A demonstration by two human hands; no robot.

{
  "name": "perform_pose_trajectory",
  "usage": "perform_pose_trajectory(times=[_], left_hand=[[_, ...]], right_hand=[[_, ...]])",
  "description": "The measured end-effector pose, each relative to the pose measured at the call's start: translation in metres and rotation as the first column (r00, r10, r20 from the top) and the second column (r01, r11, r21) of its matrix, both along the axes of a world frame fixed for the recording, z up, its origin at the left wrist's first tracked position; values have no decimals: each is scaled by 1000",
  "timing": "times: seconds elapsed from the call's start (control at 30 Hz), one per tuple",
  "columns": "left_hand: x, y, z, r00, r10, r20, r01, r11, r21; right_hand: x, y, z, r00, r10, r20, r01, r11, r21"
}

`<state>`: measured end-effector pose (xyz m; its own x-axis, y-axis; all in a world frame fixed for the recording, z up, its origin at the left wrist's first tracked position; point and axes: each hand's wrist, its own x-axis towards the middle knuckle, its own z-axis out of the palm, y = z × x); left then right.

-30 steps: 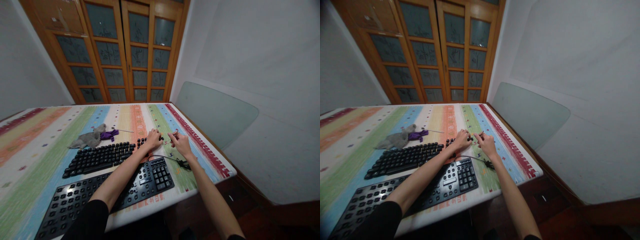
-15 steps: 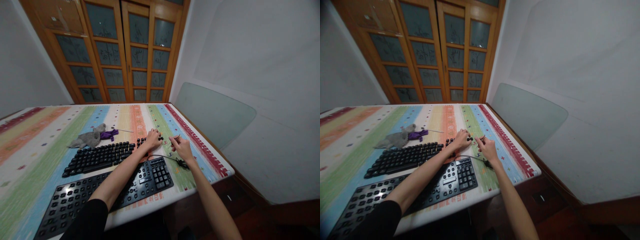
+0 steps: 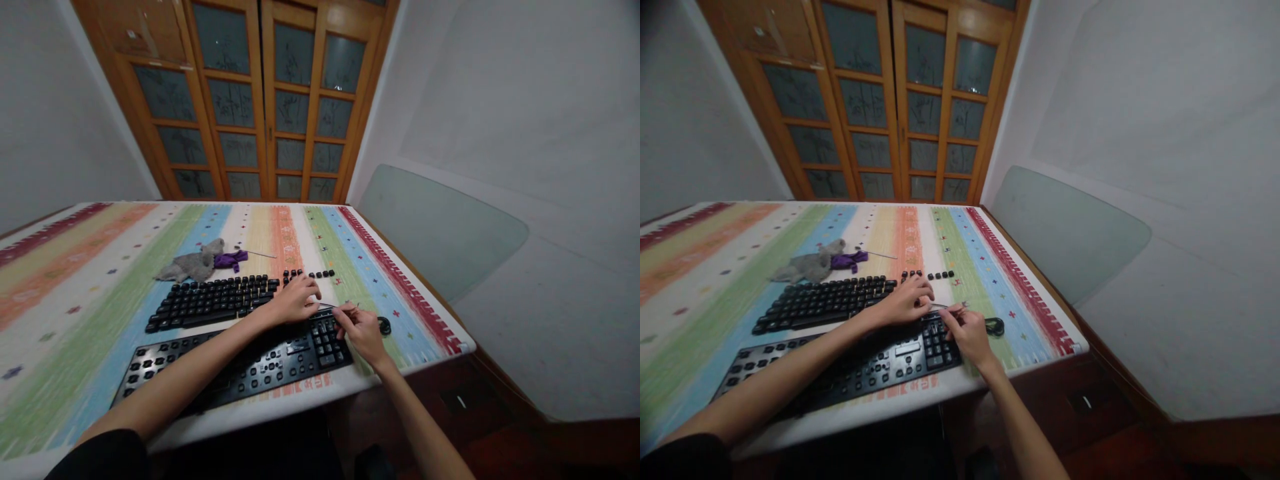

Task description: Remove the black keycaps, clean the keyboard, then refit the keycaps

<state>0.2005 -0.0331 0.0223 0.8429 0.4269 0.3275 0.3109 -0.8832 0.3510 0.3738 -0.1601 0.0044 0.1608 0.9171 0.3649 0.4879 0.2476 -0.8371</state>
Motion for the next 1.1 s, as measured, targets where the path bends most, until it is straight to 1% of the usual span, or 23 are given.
perform_pose_trajectory(times=[0.07, 0.13, 0.27, 0.33, 0.43, 0.47, 0.53, 0.6, 0.67, 0.73, 0.8, 0.87, 0.97, 1.1], left_hand=[[-15, -16, 0, 999, -9, -33, 7, 999, -43], [-28, -29, -2, 999, -9, -50, 4, 996, -86], [-43, -46, -11, 998, -6, -55, -2, 988, -155], [-46, -49, -16, 999, -3, -35, -3, 986, -165], [-46, -50, -21, 1000, 3, -19, -6, 987, -161], [-46, -49, -23, 1000, 6, -16, -9, 987, -158], [-45, -48, -25, 1000, 9, -9, -10, 988, -153], [-45, -47, -27, 1000, 7, -3, -7, 988, -151], [-45, -46, -27, 1000, 1, -9, -3, 988, -156], [-46, -46, -26, 1000, 4, -20, -7, 986, -167], [-46, -45, -24, 1000, 3, -23, -7, 985, -175], [-46, -45, -21, 1000, 0, -10, -2, 984, -179], [-42, -44, -15, 999, 15, 32, -9, 984, -178], [-34, -42, -10, 996, 46, 83, -30, 982, -186]], right_hand=[[-8, -2, -1, 999, -1, 53, 0, 1000, 25], [-15, -2, -4, 997, 10, 72, -12, 999, 34], [-23, 0, -12, 995, 28, 91, -33, 998, 50], [-25, 1, -14, 987, 31, 155, -45, 995, 86], [-27, 4, -10, 945, 66, 322, -112, 986, 126], [-27, 7, -7, 920, 86, 382, -142, 982, 121], [-29, 15, 1, 872, 119, 475, -174, 982, 73], [-32, 26, 9, 845, 138, 517, -154, 988, -13], [-34, 41, 16, 843, 141, 520, -102, 989, -102], [-35, 54, 20, 857, 145, 494, -59, 981, -185], [-34, 63, 22, 879, 167, 446, -52, 964, -259], [-32, 66, 24, 905, 185, 382, -70, 953, -296], [-27, 63, 31, 943, 168, 288, -87, 957, -275], [-23, 54, 45, 965, 112, 237, -69, 981, -184]])
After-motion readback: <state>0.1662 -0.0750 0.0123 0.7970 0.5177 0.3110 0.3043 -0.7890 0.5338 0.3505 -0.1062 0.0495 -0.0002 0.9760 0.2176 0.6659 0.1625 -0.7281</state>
